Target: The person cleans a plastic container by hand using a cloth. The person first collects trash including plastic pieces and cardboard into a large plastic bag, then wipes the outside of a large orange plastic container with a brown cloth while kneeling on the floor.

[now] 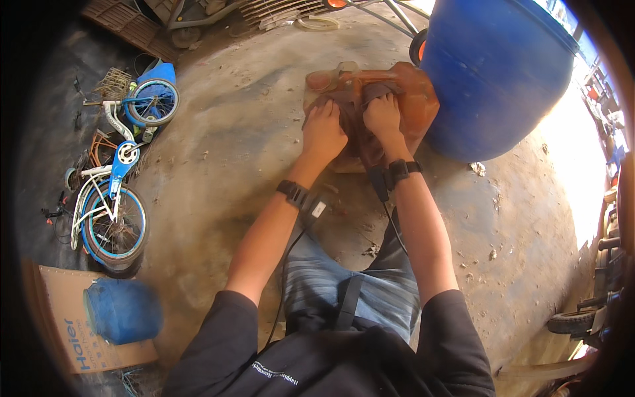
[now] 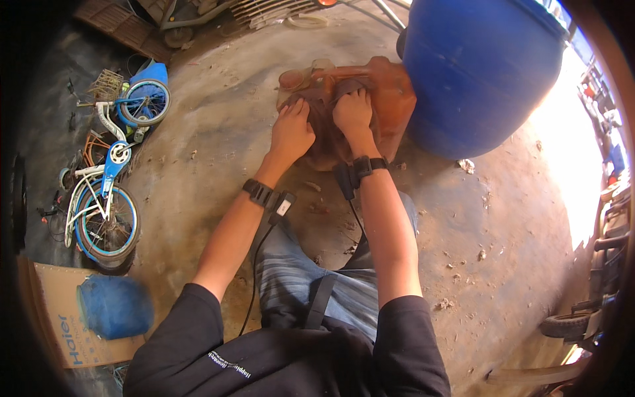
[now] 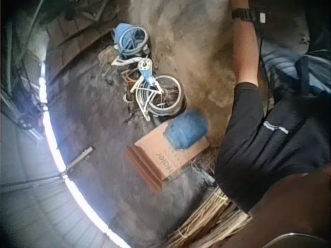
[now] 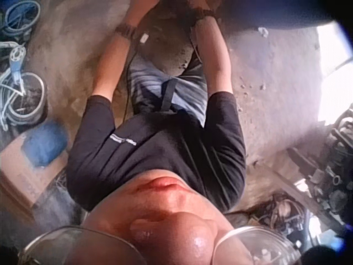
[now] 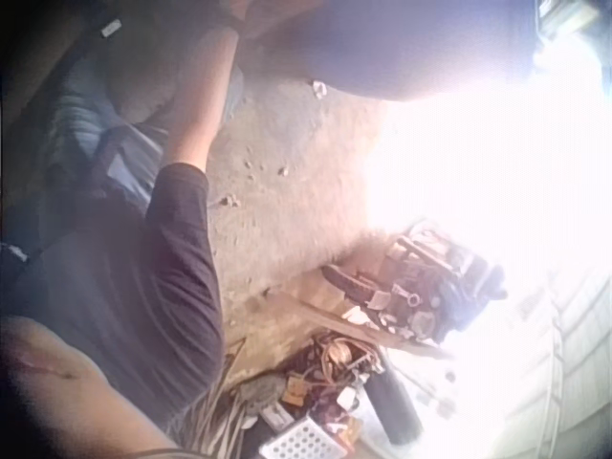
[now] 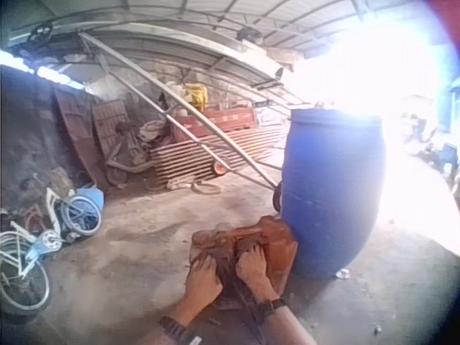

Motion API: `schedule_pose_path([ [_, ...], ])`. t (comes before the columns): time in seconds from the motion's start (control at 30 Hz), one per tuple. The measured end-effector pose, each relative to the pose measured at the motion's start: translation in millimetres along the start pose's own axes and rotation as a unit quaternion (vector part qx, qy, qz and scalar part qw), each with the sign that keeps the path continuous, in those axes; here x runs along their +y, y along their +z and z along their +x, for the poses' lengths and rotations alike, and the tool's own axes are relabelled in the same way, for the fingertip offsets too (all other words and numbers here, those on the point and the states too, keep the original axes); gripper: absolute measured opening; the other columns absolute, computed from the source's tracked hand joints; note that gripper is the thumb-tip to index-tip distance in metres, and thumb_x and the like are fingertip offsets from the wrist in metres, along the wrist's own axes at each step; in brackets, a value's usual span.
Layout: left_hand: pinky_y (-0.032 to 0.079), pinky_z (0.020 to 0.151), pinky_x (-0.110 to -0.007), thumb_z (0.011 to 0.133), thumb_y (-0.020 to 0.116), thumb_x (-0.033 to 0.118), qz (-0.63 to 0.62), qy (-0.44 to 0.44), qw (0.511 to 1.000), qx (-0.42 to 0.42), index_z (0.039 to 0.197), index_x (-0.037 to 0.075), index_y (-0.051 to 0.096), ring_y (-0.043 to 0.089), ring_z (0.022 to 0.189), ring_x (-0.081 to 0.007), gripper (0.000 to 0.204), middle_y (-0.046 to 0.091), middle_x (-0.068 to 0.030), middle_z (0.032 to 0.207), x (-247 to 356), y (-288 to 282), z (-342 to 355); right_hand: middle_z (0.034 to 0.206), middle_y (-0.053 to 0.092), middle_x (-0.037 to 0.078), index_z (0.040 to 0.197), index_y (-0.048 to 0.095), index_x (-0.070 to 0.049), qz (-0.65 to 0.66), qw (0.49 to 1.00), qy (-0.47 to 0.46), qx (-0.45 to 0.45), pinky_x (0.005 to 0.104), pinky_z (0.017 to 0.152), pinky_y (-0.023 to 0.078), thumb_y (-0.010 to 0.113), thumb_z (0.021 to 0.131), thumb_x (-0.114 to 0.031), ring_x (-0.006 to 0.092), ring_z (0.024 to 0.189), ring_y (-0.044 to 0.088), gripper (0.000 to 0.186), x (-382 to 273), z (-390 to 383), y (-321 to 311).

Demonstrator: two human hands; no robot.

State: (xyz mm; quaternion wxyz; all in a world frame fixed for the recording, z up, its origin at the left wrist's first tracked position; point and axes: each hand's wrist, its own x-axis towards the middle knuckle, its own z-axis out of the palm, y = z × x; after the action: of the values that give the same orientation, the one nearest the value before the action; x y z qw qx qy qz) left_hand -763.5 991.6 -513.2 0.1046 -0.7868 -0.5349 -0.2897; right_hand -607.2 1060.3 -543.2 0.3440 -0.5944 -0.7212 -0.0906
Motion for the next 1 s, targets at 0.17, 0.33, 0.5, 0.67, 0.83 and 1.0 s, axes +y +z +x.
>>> schedule_pose_path([
  [0.17,0.04,0.102,-0.042,0.074,0.054,0.006,0.014,-0.058,0.995,-0.081,0.107,-0.007,0.061,0.058,0.107,-0.0347,0.036,0.062,-0.0205,0.114,-1.9,-8.7,13.1,0.086,0.067,0.022,0.077,0.071,0.005,0.029,0.998,-0.025,0.05,0.0431,0.102,0.038,0.061,0.073,-0.014,0.0397,0.102,0.056,0.022,-22.3,-49.7,-10.1],
  [0.33,0.041,0.094,-0.043,0.074,0.056,0.007,0.033,-0.046,0.998,-0.015,0.106,-0.005,0.061,0.057,0.107,-0.0314,0.035,0.062,-0.0176,0.112,-6.4,-2.0,9.5,0.084,0.067,0.022,0.075,0.071,0.006,-0.029,0.999,-0.014,-0.012,0.0442,0.101,0.039,0.061,0.073,-0.013,0.0394,0.1,0.056,0.021,-29.2,-59.4,-16.7],
  [0.5,0.038,0.093,-0.042,0.072,0.065,0.009,0.054,-0.089,0.994,0.038,0.12,-0.003,0.052,0.053,0.109,-0.0309,0.051,0.053,-0.0178,0.126,14.8,2.7,-12.3,0.085,0.068,0.022,0.074,0.071,0.005,-0.027,0.999,-0.017,0.019,0.0431,0.098,0.041,0.06,0.074,-0.013,0.0384,0.101,0.057,0.021,-24.8,-48.8,-14.6],
  [0.67,0.038,0.098,-0.047,0.08,0.066,0.013,-0.169,-0.255,0.95,-0.063,0.131,-0.009,0.037,0.046,0.117,-0.0408,0.063,0.041,-0.0282,0.135,30.2,32.5,-41.8,0.084,0.068,0.021,0.073,0.071,0.004,-0.035,0.998,0.018,-0.055,0.041,0.089,0.047,0.058,0.076,-0.012,0.0364,0.1,0.057,0.02,-8.8,-27.6,-20.9],
  [0.83,0.041,0.096,-0.044,0.091,0.06,0.029,-0.233,-0.317,0.92,0.006,0.14,-0.011,0.021,0.046,0.12,-0.0404,0.075,0.039,-0.0321,0.135,-11.5,124.0,-112.4,0.085,0.068,0.02,0.073,0.07,0.003,-0.028,0.997,0.003,-0.073,0.0411,0.087,0.049,0.058,0.076,-0.011,0.0349,0.1,0.058,0.019,-33.6,-18.5,-19.5],
  [1.0,0.05,0.086,-0.037,0.089,0.064,0.041,-0.412,-0.363,0.815,-0.186,0.138,-0.007,0.03,0.058,0.106,-0.0318,0.076,0.054,-0.0236,0.122,9.9,119.1,-98.7,0.082,0.068,0.022,0.075,0.069,0.005,-0.029,0.998,-0.012,-0.061,0.0448,0.083,0.051,0.055,0.077,-0.012,0.0373,0.099,0.06,0.022,-11.4,-26.0,-18.1],
])
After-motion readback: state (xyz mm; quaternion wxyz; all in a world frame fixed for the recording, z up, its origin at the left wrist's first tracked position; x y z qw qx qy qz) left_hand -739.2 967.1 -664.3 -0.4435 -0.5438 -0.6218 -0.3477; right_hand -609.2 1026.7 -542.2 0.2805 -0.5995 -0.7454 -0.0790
